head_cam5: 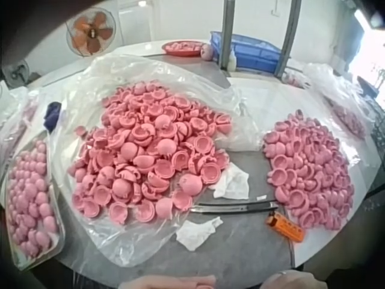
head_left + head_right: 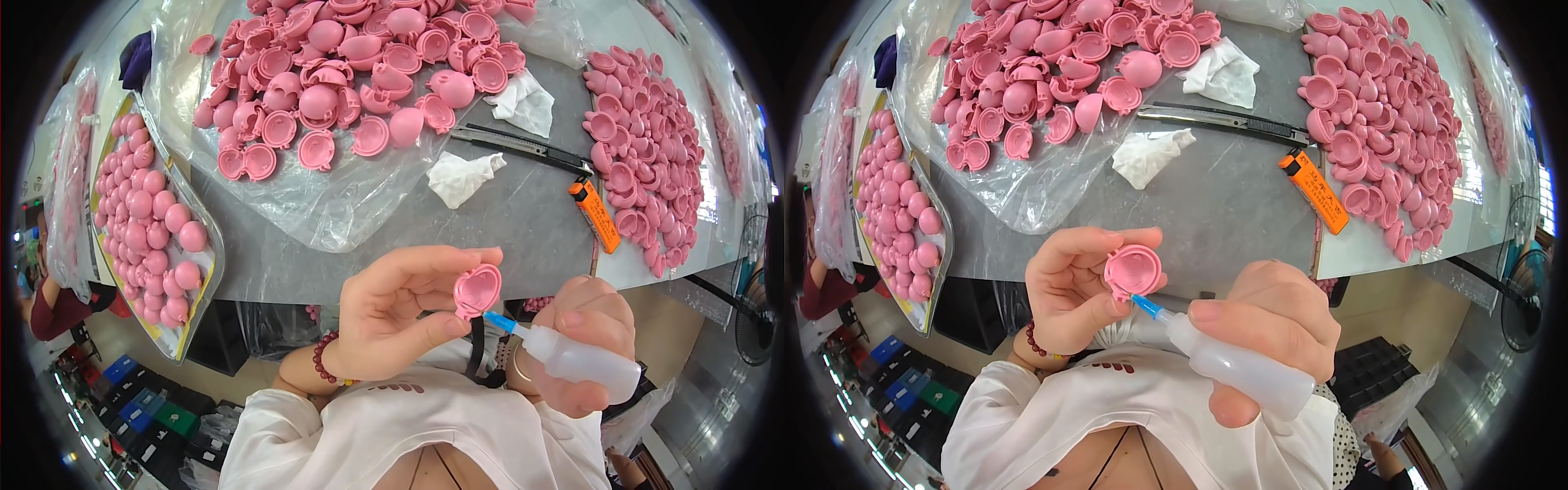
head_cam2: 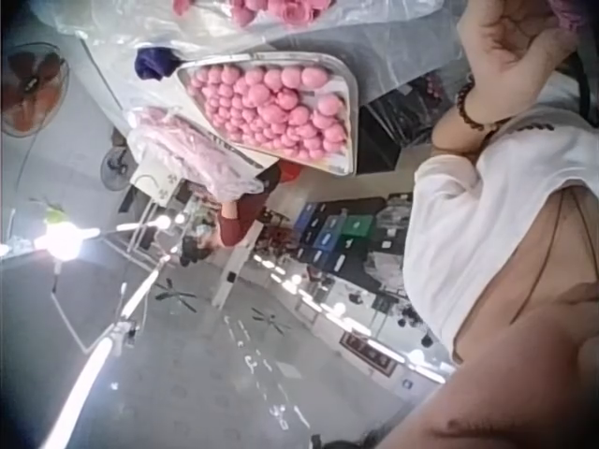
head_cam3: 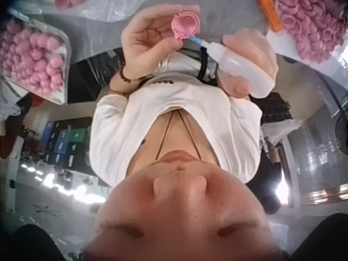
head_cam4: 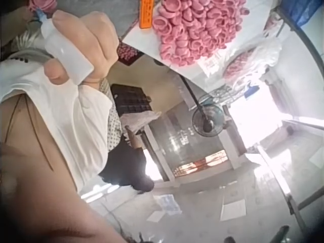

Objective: Applying adhesive to the rim of small pink plastic halves and pressing them together to assemble toy parts.

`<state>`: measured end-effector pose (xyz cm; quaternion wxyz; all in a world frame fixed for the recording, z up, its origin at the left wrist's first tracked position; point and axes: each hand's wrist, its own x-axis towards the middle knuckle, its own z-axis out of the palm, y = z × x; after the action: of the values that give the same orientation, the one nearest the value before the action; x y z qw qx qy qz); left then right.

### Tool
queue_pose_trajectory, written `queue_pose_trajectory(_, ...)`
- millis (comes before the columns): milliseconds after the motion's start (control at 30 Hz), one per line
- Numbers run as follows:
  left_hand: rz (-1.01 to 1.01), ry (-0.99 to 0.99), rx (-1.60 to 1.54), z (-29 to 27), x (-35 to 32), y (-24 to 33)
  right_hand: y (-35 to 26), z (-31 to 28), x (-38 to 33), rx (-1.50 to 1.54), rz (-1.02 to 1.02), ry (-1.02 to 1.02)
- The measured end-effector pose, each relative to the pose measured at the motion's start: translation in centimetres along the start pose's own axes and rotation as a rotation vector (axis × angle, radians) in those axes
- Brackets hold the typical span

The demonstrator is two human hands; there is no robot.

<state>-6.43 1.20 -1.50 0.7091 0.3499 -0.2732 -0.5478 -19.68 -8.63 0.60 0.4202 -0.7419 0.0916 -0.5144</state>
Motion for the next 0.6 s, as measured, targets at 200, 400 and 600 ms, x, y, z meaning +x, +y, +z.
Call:
queue_pose_trajectory(200,-0.002,-0.008,0.021,0.0,0.1,0.0,0.1,-0.1,-0.1,0.018,-0.001,0.002)
queue_pose_trajectory(400,0.027,-0.015,0.026,-0.1,0.0,-0.3,-0.2,-0.2,-0.2,-0.021,-0.012,0.032)
queue_pose_trajectory(600,-0.036,-0.049,-0.162,1.0,0.5,0.1,0.6,-0.1,0.2,0.122,0.227,0.181)
